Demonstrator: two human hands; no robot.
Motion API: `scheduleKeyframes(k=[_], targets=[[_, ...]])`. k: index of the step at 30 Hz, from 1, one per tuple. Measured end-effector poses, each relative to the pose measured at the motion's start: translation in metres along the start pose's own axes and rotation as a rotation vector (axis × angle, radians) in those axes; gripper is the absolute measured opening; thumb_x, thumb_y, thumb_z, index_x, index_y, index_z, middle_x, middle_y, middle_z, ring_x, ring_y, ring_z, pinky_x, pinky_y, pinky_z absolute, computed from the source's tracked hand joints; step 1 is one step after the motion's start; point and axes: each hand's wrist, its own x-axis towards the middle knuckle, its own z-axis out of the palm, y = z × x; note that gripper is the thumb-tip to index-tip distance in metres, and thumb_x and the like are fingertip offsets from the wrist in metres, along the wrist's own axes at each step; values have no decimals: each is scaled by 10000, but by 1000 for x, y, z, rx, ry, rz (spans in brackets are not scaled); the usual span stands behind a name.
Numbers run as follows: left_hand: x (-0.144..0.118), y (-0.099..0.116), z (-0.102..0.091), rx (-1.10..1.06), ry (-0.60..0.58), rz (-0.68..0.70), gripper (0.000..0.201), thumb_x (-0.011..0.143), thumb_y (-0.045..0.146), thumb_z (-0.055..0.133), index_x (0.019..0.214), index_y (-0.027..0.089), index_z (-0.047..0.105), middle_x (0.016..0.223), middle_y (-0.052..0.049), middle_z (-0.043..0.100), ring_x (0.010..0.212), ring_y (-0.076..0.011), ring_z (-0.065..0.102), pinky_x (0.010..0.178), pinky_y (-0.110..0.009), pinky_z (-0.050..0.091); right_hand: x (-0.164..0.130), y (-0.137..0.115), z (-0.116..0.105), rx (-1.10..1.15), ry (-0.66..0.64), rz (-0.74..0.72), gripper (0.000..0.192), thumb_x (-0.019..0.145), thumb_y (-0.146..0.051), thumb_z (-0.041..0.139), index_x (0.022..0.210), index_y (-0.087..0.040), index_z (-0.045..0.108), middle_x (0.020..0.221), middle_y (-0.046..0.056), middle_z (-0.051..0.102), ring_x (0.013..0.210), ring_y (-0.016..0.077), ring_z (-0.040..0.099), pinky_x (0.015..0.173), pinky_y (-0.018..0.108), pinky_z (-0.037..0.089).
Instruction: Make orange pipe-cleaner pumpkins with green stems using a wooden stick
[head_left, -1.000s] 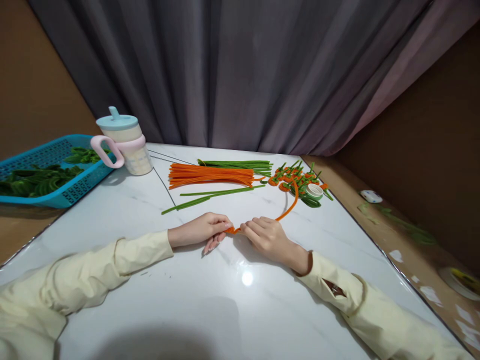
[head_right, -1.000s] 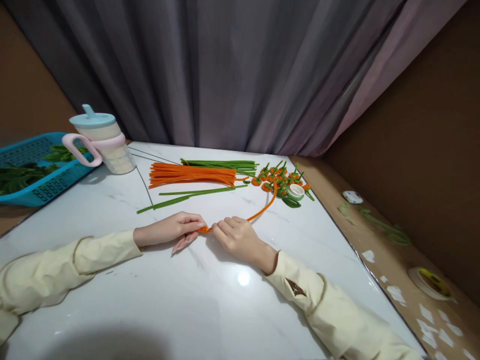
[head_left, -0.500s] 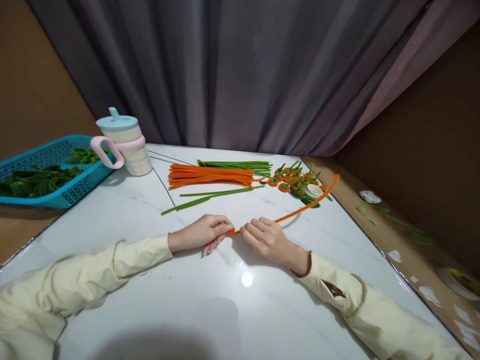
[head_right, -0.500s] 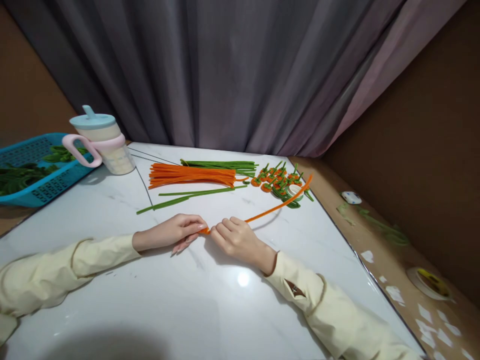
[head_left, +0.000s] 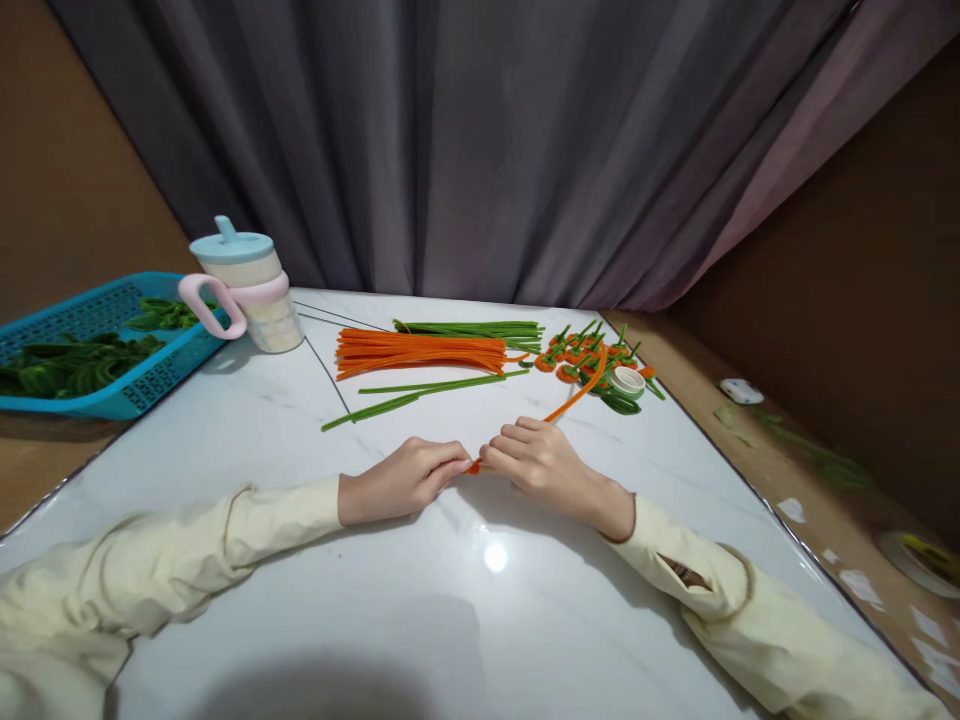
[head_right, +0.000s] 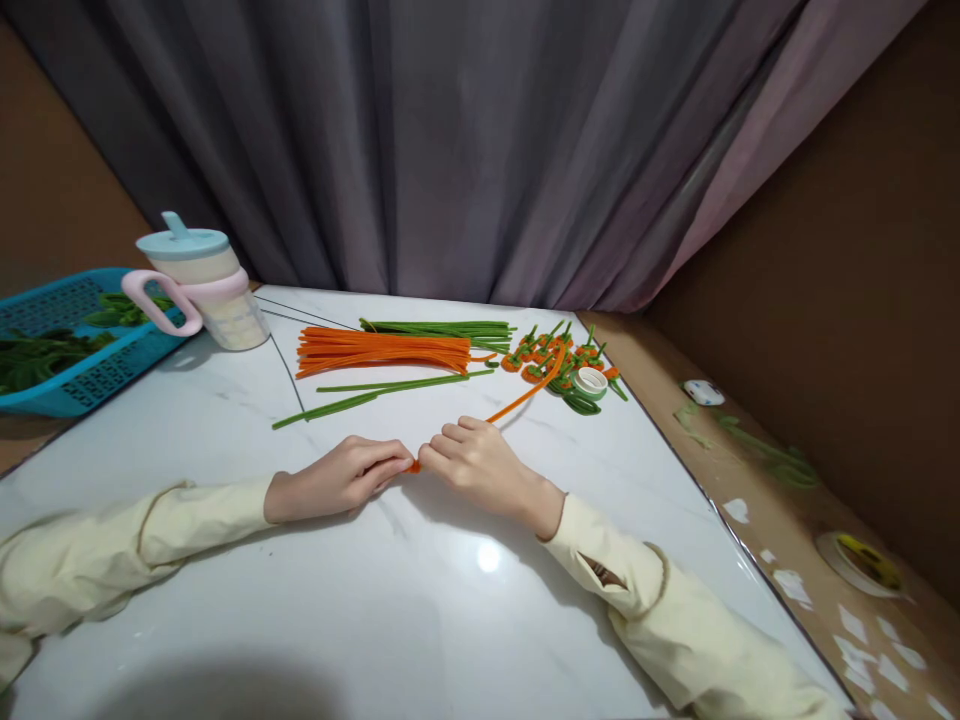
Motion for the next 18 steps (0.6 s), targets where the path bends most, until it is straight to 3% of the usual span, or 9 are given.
scheduleKeyframes(k=[8,11,18], targets=[[-10,-2,10,62,62,113,230,934,204,327,956,181,555,628,8,533,513,-116,481,564,-216,412,2,4,-16,449,-222,227,166,852,-91,463,814,-171,603,652,11,621,567,128,518,560,235,318],[-13,-2,13,111,71,182,259,908,152,326,997,168,569,669,-19,580,544,-125,519,571,-221,438,4,4,-24,623,-294,258,197,829,-50,480,858,-175,630,736,16,668,628,126,579,577,219,359],[-18,-7,14,121,122,334,353,807,66,378,1053,179,604,925,-104,695,800,-194,652,693,-285,514,12,-2,-51,709,-361,289,277,804,5,479,897,-189,653,807,-5,689,683,110,618,613,202,415]])
